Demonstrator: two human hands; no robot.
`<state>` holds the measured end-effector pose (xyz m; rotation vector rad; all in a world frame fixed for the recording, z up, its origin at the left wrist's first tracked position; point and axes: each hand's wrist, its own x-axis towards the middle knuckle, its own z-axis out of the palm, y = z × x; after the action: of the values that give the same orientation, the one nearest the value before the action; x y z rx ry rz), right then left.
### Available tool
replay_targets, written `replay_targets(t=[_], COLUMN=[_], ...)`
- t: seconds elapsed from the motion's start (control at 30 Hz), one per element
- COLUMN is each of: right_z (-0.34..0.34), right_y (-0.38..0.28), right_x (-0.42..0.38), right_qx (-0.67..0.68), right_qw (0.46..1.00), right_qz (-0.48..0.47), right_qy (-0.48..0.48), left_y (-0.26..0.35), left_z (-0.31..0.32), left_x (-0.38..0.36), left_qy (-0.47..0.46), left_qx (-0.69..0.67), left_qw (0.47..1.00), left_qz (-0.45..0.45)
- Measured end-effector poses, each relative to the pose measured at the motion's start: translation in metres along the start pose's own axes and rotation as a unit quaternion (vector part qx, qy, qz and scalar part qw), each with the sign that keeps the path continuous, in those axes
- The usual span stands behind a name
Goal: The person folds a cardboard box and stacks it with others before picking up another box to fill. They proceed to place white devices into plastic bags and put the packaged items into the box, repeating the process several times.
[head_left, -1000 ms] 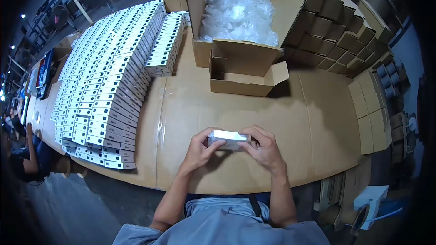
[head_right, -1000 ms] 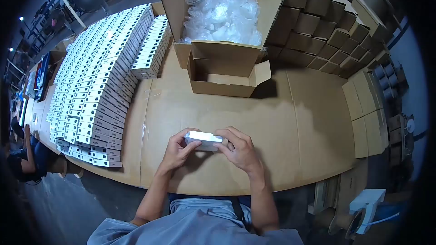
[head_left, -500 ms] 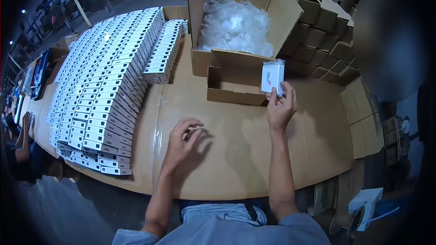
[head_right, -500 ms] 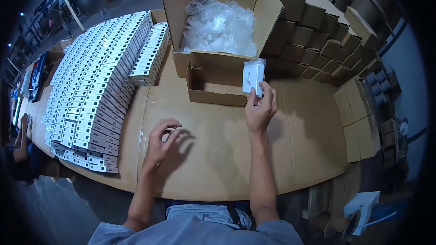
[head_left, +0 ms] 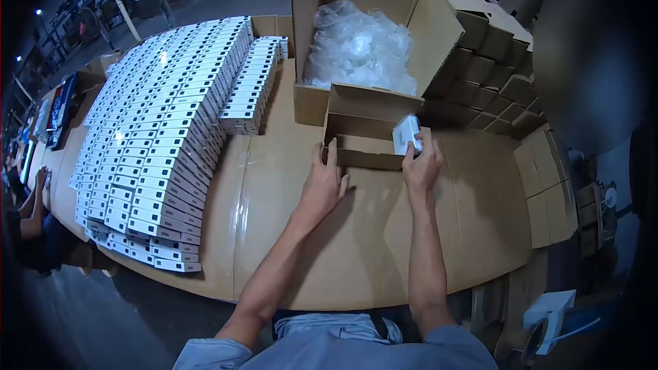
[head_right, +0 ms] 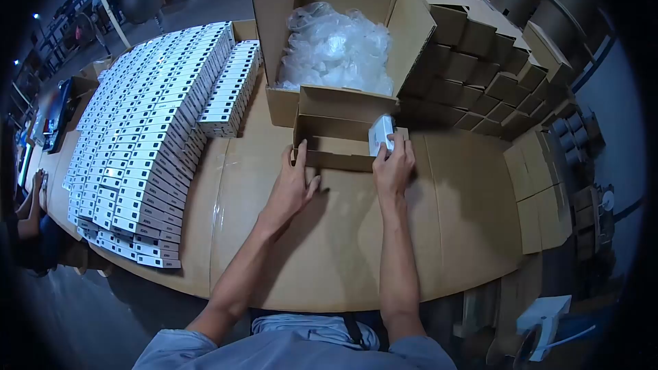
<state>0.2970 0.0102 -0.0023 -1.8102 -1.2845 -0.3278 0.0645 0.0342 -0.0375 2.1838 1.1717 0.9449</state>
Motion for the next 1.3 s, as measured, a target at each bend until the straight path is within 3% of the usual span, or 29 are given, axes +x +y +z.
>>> replay_targets(t=[0.2, 0.33, 0.43, 0.47, 0.5, 0.63, 0.77, 0.8, 0.9, 0.97, 1.17, 1.3], right_z=[0.020, 0.017, 0.018, 0.023, 0.019, 0.032, 0.018, 0.012, 0.000, -0.012, -0.044, -0.045], right_y=[0.010, 0.018, 0.015, 0.027, 0.014, 0.034, 0.015, 0.013, -0.020, -0.028, -0.094, -0.104], right_x=[-0.005, -0.001, -0.001, -0.003, -0.004, -0.013, -0.024, -0.022, -0.035, -0.043, -0.075, -0.094], right_qx=[0.023, -0.013, -0.002, -0.002, -0.016, -0.042, -0.184, -0.190, -0.227, -0.202, -0.107, -0.001], right_qw=[1.000, 1.000, 1.000, 0.999, 1.000, 0.997, 0.980, 0.965, 0.961, 0.964, 0.959, 0.950], right_qz=[0.017, -0.019, -0.006, -0.038, 0.010, 0.016, -0.024, 0.053, 0.028, 0.020, -0.026, -0.062], right_qy=[0.011, 0.007, -0.006, -0.005, -0.021, -0.058, -0.072, -0.174, -0.158, -0.171, -0.262, -0.305], left_y=[-0.001, -0.003, -0.021, -0.037, -0.060, -0.116, -0.132, -0.134, -0.139, -0.133, -0.139, -0.145], left_z=[-0.016, -0.048, -0.074, -0.081, -0.087, -0.120, -0.133, -0.133, -0.128, -0.128, -0.130, -0.129], left_x=[0.016, -0.001, -0.012, -0.014, -0.013, -0.001, 0.009, 0.011, 0.013, 0.012, 0.004, 0.007], left_qy=[-0.056, -0.106, -0.064, -0.022, 0.019, 0.140, 0.084, 0.063, 0.093, 0.141, 0.173, 0.198], left_qx=[-0.033, -0.041, -0.008, 0.027, 0.060, 0.211, 0.284, 0.276, 0.243, 0.215, 0.215, 0.202], left_qw=[0.998, 0.991, 0.997, 0.999, 0.997, 0.967, 0.955, 0.959, 0.965, 0.966, 0.961, 0.959], left_qz=[-0.021, 0.069, 0.043, 0.037, 0.032, 0.018, -0.014, -0.021, -0.024, -0.015, -0.014, -0.006])
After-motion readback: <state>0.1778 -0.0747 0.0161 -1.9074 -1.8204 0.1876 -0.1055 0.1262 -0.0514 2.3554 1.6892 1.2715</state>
